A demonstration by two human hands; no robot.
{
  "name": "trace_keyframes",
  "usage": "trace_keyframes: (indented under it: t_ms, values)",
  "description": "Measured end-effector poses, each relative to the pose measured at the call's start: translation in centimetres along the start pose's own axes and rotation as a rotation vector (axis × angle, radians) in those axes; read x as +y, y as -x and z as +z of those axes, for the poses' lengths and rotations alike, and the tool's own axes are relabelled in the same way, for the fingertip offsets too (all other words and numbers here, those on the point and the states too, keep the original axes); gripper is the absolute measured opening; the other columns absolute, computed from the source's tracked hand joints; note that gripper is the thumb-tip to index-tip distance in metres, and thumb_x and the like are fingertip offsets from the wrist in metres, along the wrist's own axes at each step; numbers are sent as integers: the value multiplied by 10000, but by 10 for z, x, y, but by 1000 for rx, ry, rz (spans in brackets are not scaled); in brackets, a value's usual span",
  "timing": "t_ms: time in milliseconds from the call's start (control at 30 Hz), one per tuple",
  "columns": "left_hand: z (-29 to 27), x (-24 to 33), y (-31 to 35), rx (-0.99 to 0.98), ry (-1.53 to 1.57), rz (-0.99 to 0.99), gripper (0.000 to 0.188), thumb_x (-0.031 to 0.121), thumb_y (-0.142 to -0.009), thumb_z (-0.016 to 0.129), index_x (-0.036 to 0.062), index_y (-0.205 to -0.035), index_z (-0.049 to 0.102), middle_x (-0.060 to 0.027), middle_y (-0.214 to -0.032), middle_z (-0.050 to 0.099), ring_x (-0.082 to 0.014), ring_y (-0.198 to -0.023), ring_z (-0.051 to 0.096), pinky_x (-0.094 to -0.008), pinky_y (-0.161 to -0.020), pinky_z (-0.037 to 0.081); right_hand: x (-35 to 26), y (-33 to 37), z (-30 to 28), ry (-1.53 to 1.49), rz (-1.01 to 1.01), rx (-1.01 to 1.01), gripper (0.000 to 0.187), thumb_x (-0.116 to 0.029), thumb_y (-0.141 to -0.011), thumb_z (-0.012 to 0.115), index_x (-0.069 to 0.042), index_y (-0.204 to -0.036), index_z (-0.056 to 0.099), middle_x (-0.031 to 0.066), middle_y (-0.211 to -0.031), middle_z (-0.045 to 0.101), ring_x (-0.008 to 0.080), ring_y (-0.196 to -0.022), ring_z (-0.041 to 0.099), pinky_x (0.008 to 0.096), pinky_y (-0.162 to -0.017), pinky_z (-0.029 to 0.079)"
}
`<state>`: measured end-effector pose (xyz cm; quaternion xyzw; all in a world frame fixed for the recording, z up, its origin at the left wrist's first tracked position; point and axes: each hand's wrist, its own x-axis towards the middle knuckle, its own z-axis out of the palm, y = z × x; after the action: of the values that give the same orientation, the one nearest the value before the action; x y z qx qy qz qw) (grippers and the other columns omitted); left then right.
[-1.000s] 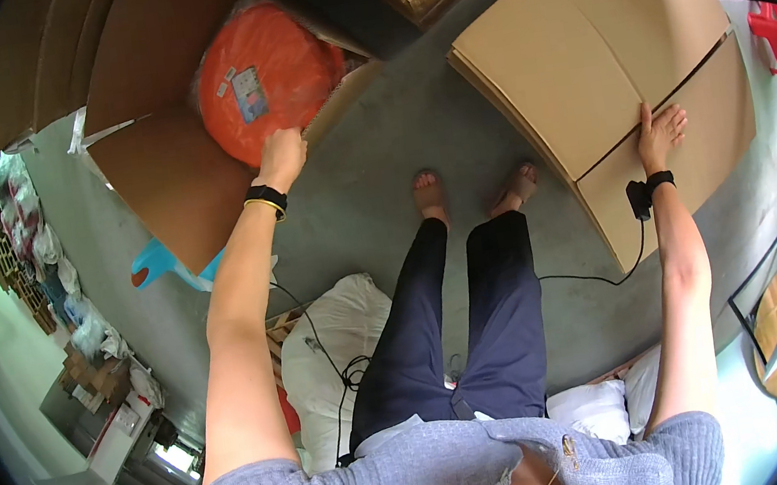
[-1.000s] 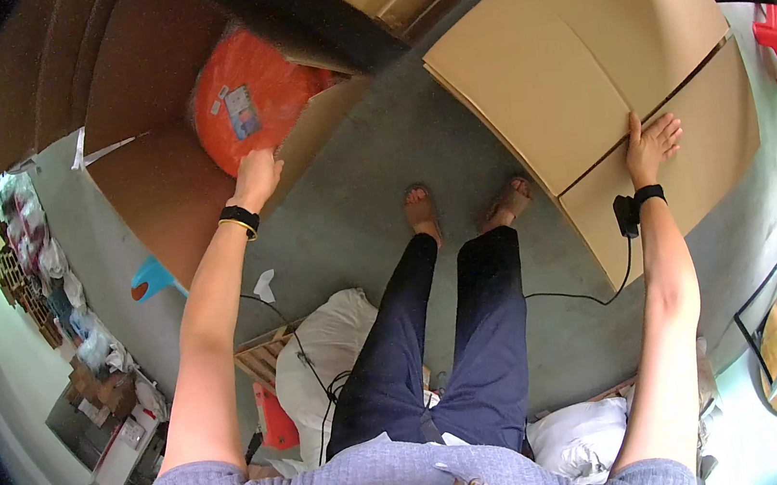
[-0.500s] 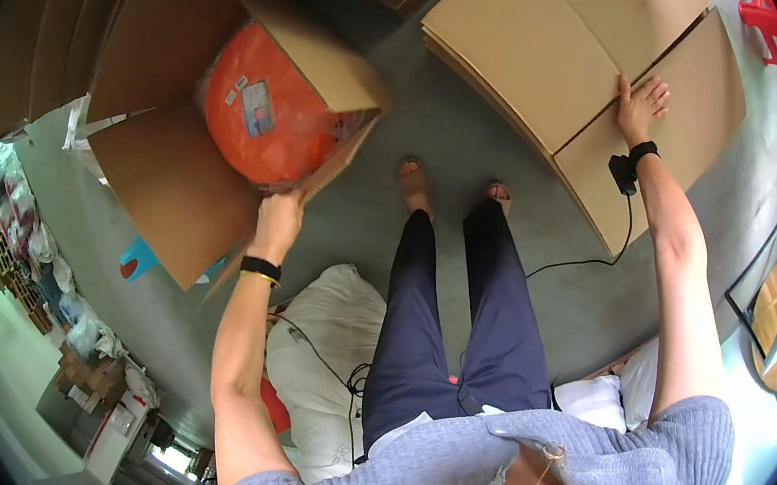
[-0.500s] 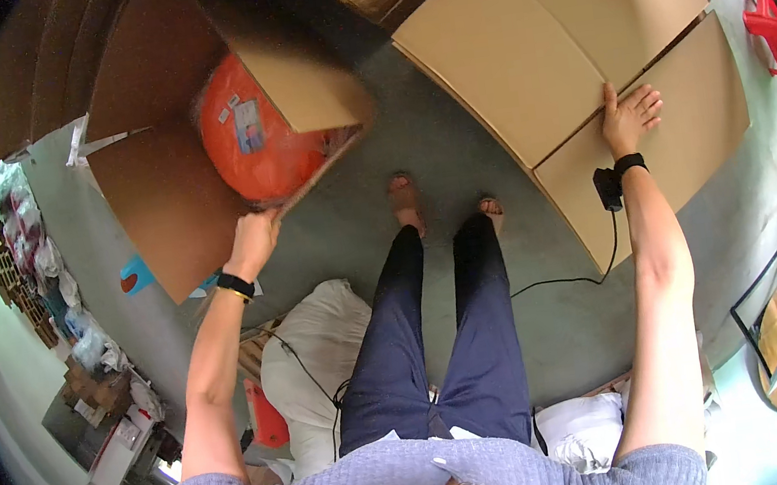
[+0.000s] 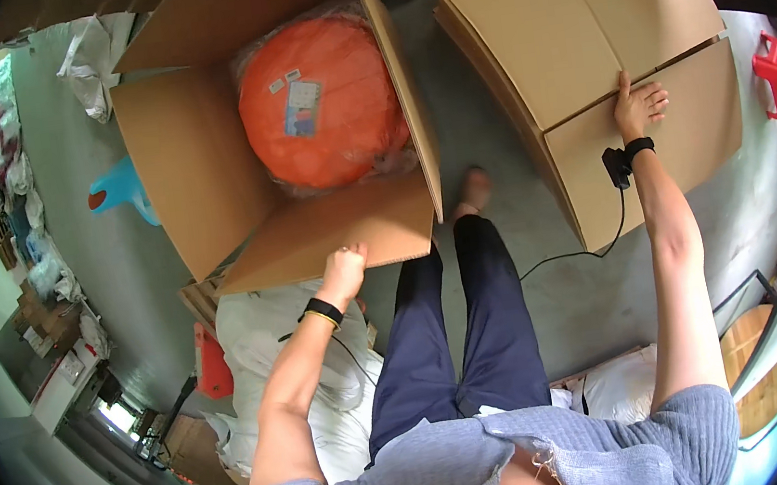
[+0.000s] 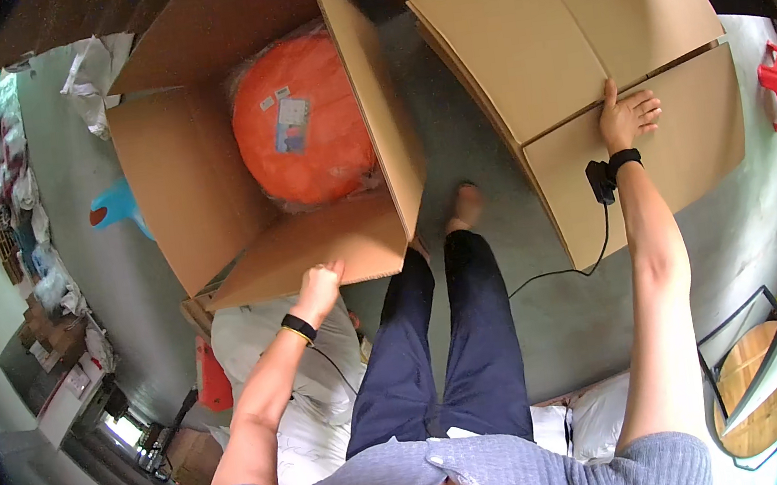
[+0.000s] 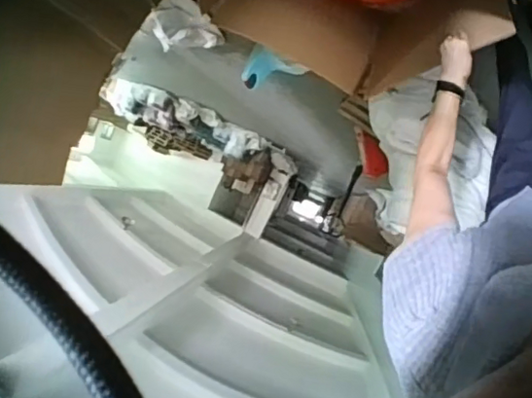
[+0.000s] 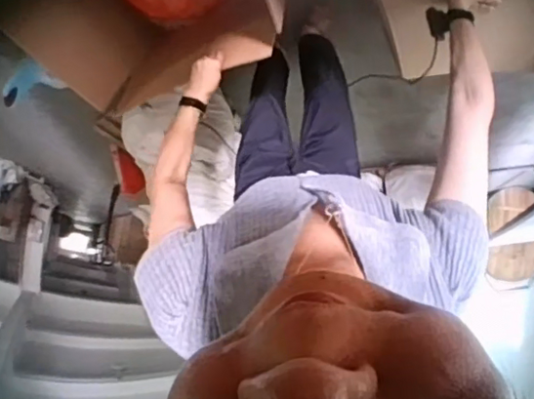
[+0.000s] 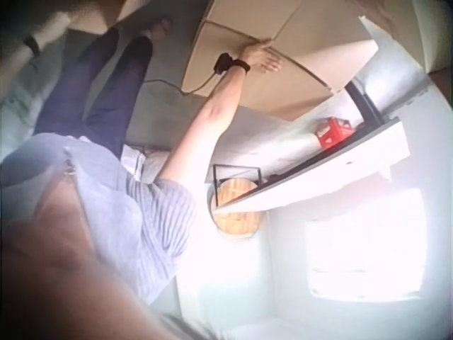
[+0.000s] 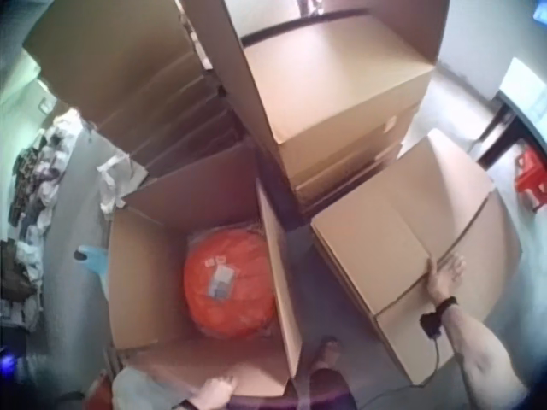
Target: The person places a large orange circular object wrapped in plastic into a cardboard box. They then fold the box flaps to close the top and lift the box to reposition it on the floor.
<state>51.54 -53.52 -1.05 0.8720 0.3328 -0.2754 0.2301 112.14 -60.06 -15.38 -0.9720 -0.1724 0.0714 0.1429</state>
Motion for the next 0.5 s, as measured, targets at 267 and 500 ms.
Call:
trace_keyframes:
  t_ms: [267,500]
  values:
    - [95,41,44,-183,63,-66,373,113,-783,566,-15,-1131,531,-222,-1013,605,-317,-894,638,-403,-748,539,-2,-9,18,51,-1,-10,1093,-782,-815,278,74,-1444,17,311,-1502,-13,451,-1396,-73,599,-1085,-50]
    - [-11,67,3,-229,1018,-217,1023,306,-695,807,-41,-1439,197,-242,-1451,319,-287,-1356,326,-378,-1100,284,2,-6,-4,0,12,-52,1109,-775,-819,285,99,-1428,-23,347,-1479,-74,462,-1384,-125,593,-1080,-77]
